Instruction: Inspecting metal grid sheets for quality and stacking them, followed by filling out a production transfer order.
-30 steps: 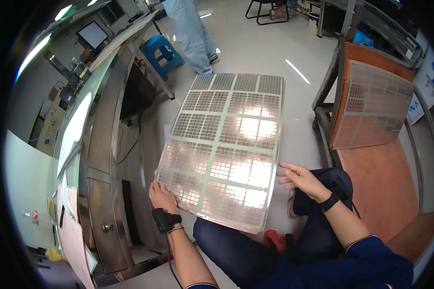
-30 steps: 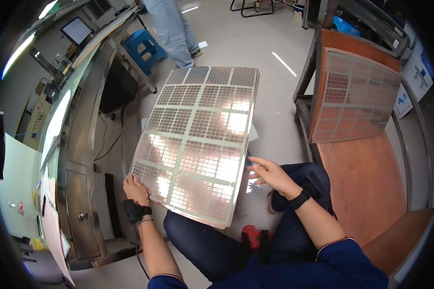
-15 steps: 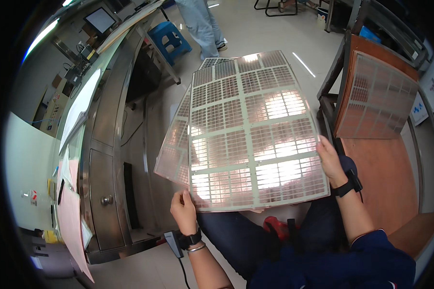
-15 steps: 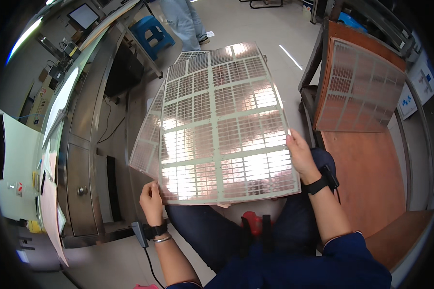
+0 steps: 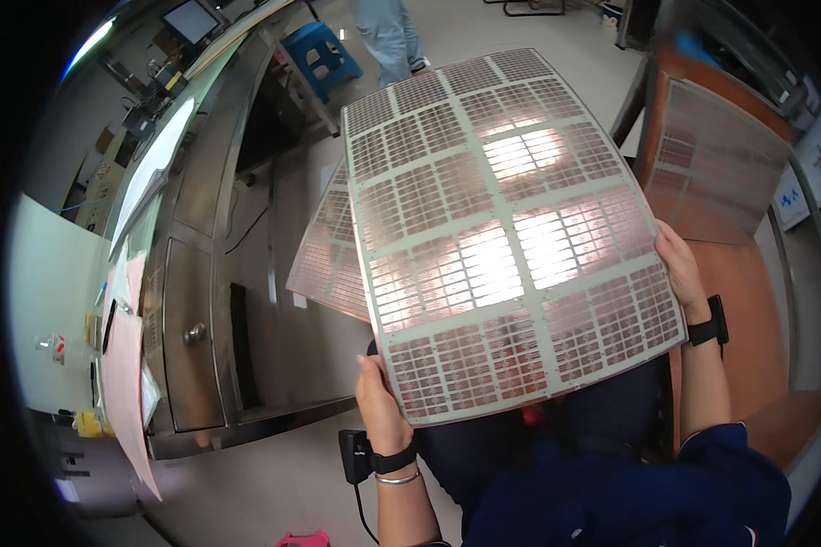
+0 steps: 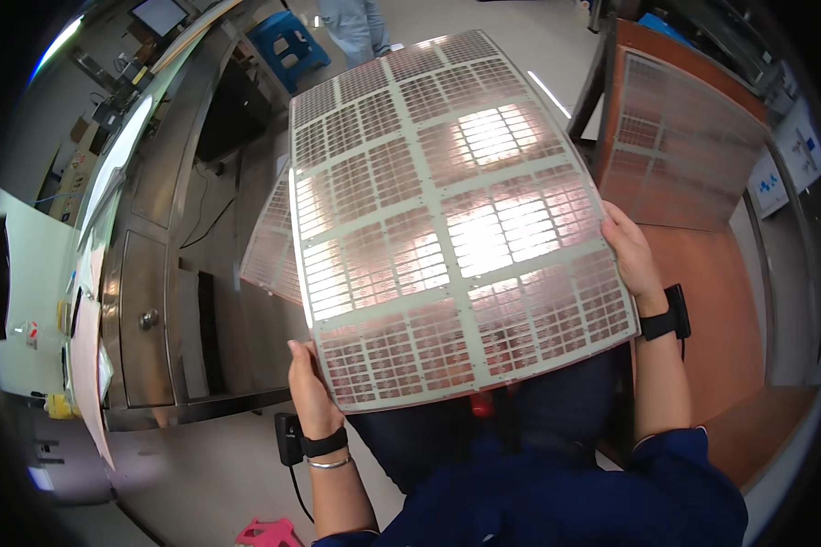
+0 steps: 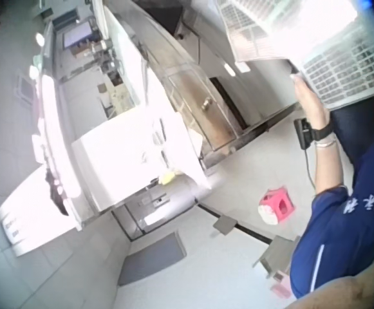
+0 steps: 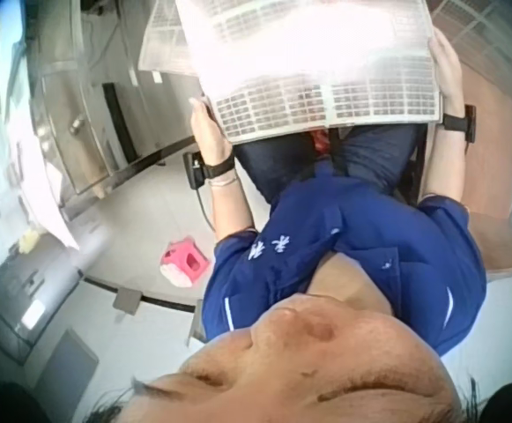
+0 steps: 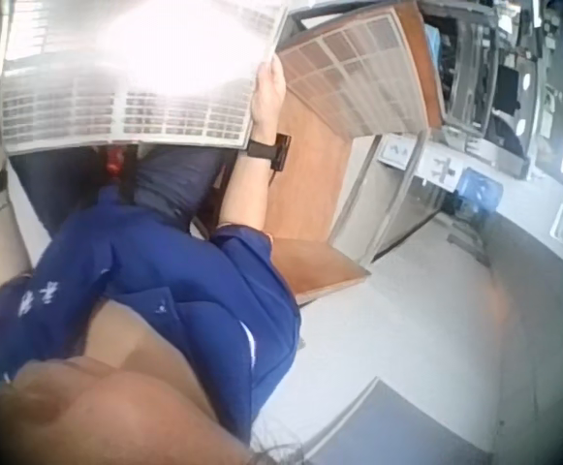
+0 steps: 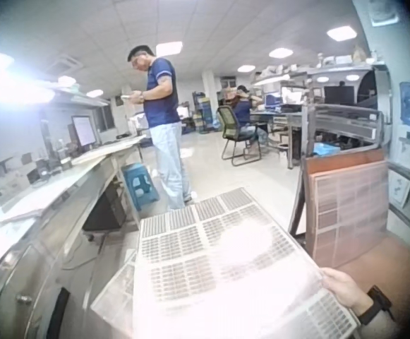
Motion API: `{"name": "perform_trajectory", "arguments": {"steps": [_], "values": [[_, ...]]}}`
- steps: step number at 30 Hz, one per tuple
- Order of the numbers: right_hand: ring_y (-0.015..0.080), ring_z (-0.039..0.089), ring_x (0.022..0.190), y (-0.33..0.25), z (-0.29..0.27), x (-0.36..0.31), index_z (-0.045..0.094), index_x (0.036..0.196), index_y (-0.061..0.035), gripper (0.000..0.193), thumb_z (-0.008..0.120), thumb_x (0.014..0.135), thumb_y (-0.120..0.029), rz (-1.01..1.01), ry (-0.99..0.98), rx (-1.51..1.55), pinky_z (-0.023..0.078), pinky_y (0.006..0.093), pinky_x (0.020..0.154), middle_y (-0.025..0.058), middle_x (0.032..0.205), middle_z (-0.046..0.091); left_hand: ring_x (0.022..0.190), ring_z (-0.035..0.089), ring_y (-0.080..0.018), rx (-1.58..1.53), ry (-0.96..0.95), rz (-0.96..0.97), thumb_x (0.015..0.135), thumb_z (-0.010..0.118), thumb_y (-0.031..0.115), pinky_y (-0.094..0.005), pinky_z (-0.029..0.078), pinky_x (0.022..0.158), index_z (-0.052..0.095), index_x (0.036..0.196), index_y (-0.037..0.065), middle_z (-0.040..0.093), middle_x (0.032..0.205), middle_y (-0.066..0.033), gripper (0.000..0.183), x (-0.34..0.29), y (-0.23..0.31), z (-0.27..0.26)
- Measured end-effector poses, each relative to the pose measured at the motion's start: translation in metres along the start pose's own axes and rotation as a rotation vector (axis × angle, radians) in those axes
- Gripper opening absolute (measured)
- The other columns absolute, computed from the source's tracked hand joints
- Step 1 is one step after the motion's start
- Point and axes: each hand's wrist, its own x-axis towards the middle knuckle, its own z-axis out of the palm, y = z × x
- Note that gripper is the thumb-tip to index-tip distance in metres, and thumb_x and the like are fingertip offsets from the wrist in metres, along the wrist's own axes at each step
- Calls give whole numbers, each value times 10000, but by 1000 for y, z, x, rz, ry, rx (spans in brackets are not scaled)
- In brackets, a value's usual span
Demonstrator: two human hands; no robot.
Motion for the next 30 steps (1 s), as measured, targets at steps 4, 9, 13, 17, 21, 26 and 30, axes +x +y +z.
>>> {"name": "perform_trajectory", "arguments": {"steps": [4, 9, 13, 17, 21, 26, 30], "values": [[136, 517, 1042, -9, 14, -3, 419, 1257, 55, 382, 388, 955, -177, -25, 60, -35, 397, 259, 897, 104, 1174, 535, 579, 401, -50, 124, 60, 163, 974, 330, 380, -215, 363, 559, 494, 688, 62, 447, 631, 32, 458, -5, -1, -3], [121, 532, 978, -30, 24, -8, 471, 1210, 48, 376, 365, 966, -218, -21, 74, -61, 411, 247, 861, 86, 1109, 566, 548, 372, -45, 167, 132, 194, 966, 352, 396, -211, 347, 519, 470, 666, 74, 406, 613, 46, 456, -4, -12, -2], [108, 533, 948, -33, 26, -10, 491, 1187, 28, 379, 334, 978, -246, -40, 66, -109, 419, 240, 839, 74, 1065, 578, 544, 388, -48, 164, 148, 199, 966, 346, 399, -208, 354, 522, 486, 672, 63, 427, 614, 41, 469, -8, -15, -3], [93, 534, 917, -32, 26, -7, 498, 1167, 26, 385, 337, 979, -269, -77, 50, -109, 423, 235, 818, 61, 1037, 582, 543, 428, -59, 187, 123, 220, 969, 334, 391, -212, 382, 528, 529, 719, 28, 473, 619, 20, 482, -5, -20, -5], [94, 529, 906, -32, 26, -6, 507, 1154, 29, 378, 354, 974, -266, -41, 7, -18, 421, 230, 809, 58, 1028, 580, 567, 463, -74, 190, 142, 212, 970, 337, 383, -223, 409, 546, 502, 734, 28, 495, 655, -6, 457, -5, -19, -4], [112, 542, 920, -24, 21, -7, 520, 1137, 33, 349, 375, 962, -233, -73, 37, 21, 430, 243, 812, 68, 1037, 582, 619, 462, -76, 262, 155, 268, 979, 347, 322, -234, 406, 564, 499, 744, 9, 514, 698, -13, 419, -1, -26, -12], [131, 564, 928, -26, 15, 1, 527, 1131, 22, 341, 412, 952, -246, 78, 31, 320, 460, 256, 795, 86, 1047, 588, 594, 396, -50, 311, 171, 358, 979, 356, 309, -222, 354, 536, 490, 724, 11, 462, 649, 20, 414, -4, -24, -10]]}}
